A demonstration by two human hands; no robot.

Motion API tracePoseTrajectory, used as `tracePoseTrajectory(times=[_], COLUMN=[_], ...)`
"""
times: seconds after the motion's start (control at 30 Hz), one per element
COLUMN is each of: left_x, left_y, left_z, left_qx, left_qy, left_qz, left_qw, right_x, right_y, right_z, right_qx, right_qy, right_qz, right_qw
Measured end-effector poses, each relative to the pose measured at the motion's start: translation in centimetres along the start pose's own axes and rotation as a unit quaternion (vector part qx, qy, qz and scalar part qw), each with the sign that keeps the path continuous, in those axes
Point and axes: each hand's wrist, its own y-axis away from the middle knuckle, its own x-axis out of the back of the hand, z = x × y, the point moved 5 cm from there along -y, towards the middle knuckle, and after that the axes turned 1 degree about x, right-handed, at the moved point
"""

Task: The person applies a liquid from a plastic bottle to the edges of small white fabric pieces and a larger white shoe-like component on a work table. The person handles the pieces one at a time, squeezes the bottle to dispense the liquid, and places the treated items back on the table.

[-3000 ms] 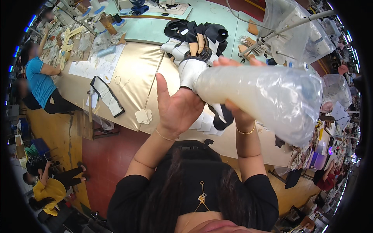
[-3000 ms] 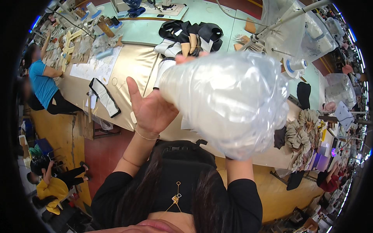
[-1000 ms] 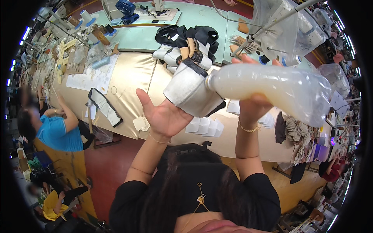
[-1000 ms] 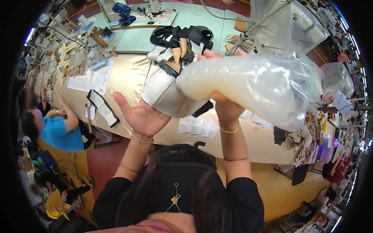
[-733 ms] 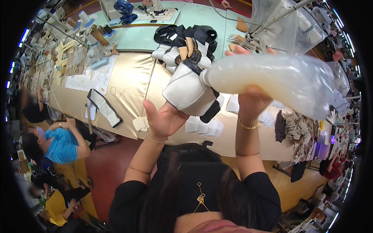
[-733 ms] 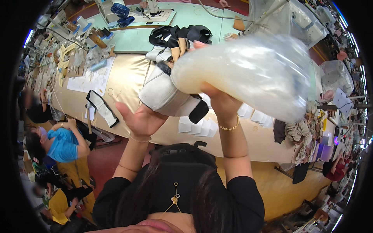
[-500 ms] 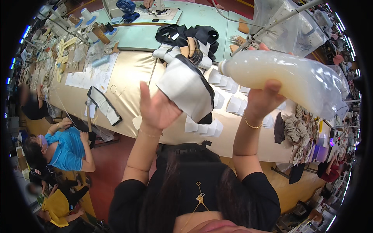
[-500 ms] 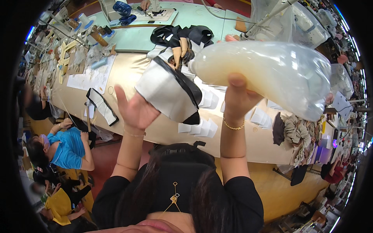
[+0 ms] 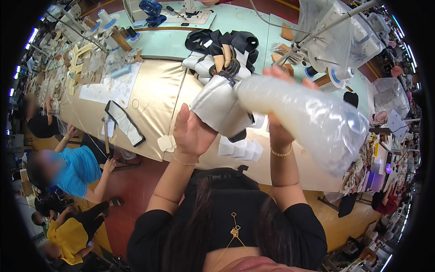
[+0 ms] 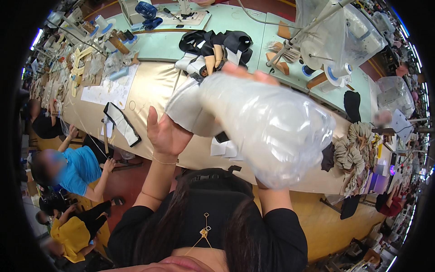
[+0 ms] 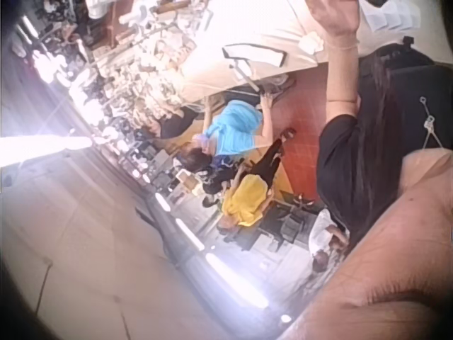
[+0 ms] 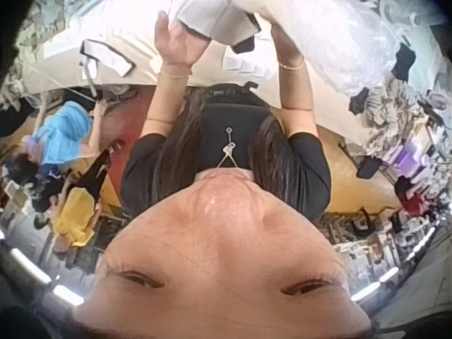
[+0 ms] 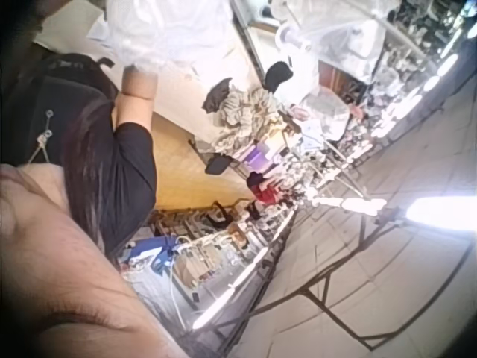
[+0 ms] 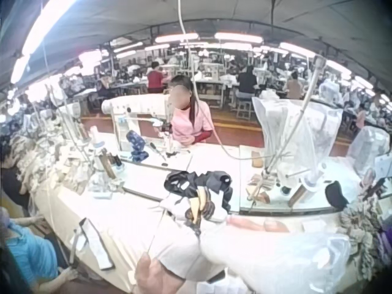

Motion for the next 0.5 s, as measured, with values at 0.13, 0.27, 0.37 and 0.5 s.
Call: tracePoseTrajectory(times=[0.13,0.27,0.37,0.5], left_x=[-0.2,-0.7,-1.0,-1.5], left_y=[0.5,0.4,0.1,-0.4], left_z=[-0.1,-0.5,-0.7,-0.9], left_qx=[0.013,0.033,0.049,0.082], left_qy=[0.083,0.18,0.162,0.218], left_qz=[-0.023,-0.061,-0.045,-0.019], left_qw=[0.996,0.981,0.985,0.972], right_x=[1.9,0.5,1.6,0.6], right_y=[0.3,0.5,0.6,1.1], right_z=[0.7,-0.6,-0.3,-0.1], right_qx=[-0.031,0.028,-0.018,-0.025], right_qy=[-0.022,-0.009,0.085,-0.017], right_qz=[0.14,-0.029,0.078,0.007], right_qw=[0.989,0.999,0.993,1.0])
